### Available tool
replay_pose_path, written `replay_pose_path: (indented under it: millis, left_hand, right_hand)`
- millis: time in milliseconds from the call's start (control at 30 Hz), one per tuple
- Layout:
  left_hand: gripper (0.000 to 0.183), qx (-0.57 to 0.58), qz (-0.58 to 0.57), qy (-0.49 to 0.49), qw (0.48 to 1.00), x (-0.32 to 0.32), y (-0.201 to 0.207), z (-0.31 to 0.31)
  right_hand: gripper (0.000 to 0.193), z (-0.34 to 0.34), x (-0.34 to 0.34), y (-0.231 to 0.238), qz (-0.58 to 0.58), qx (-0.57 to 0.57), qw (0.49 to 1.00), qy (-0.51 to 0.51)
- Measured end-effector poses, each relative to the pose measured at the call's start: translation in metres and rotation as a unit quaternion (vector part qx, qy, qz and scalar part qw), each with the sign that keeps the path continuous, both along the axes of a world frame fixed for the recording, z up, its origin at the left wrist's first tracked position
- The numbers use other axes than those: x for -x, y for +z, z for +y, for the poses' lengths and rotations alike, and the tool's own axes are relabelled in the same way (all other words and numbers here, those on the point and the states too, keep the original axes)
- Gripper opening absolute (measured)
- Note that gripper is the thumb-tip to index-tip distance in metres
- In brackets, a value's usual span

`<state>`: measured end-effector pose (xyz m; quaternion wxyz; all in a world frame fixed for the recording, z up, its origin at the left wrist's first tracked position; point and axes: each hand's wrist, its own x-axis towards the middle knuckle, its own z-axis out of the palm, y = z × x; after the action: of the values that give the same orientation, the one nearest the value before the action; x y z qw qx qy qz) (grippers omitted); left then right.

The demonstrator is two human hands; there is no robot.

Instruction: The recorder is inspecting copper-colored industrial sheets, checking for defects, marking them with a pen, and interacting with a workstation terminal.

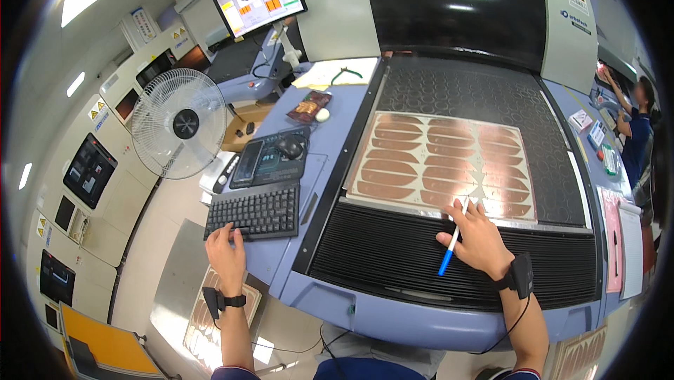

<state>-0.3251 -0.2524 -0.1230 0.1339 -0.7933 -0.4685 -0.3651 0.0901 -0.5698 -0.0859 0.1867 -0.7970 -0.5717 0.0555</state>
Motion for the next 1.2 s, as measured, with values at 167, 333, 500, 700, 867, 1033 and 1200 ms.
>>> replay_pose_path:
  millis: [167,333,500,700,867,1033,1200]
  left_hand:
    - [0.016,-0.077,-0.148,-0.211,0.963,-0.081,0.052,-0.030]
    - [0.024,-0.147,-0.156,-0.498,0.840,-0.198,0.089,-0.055]
    - [0.024,0.004,-0.098,-0.617,0.781,-0.250,0.042,-0.091]
    - [0.019,0.118,-0.059,-0.673,0.728,-0.241,0.030,-0.108]
    - [0.017,0.132,-0.064,-0.669,0.729,-0.238,0.030,-0.112]
    - [0.016,0.124,-0.070,-0.669,0.729,-0.237,0.027,-0.110]
    - [0.016,0.113,-0.074,-0.672,0.728,-0.238,0.025,-0.107]
  right_hand:
    - [0.057,0.001,0.006,0.005,0.047,-0.075,0.996,0.006]
    - [0.046,0.026,0.038,0.044,0.219,-0.229,0.948,0.011]
    - [0.045,0.039,0.059,0.005,0.265,-0.388,0.883,-0.006]
    - [0.046,0.023,0.069,0.003,0.291,-0.369,0.882,0.022]
    - [0.053,0.021,0.075,-0.004,0.215,-0.370,0.901,0.074]
    - [0.055,0.017,0.078,-0.002,0.262,-0.346,0.899,0.055]
    - [0.054,0.022,0.079,-0.004,0.255,-0.363,0.895,0.049]
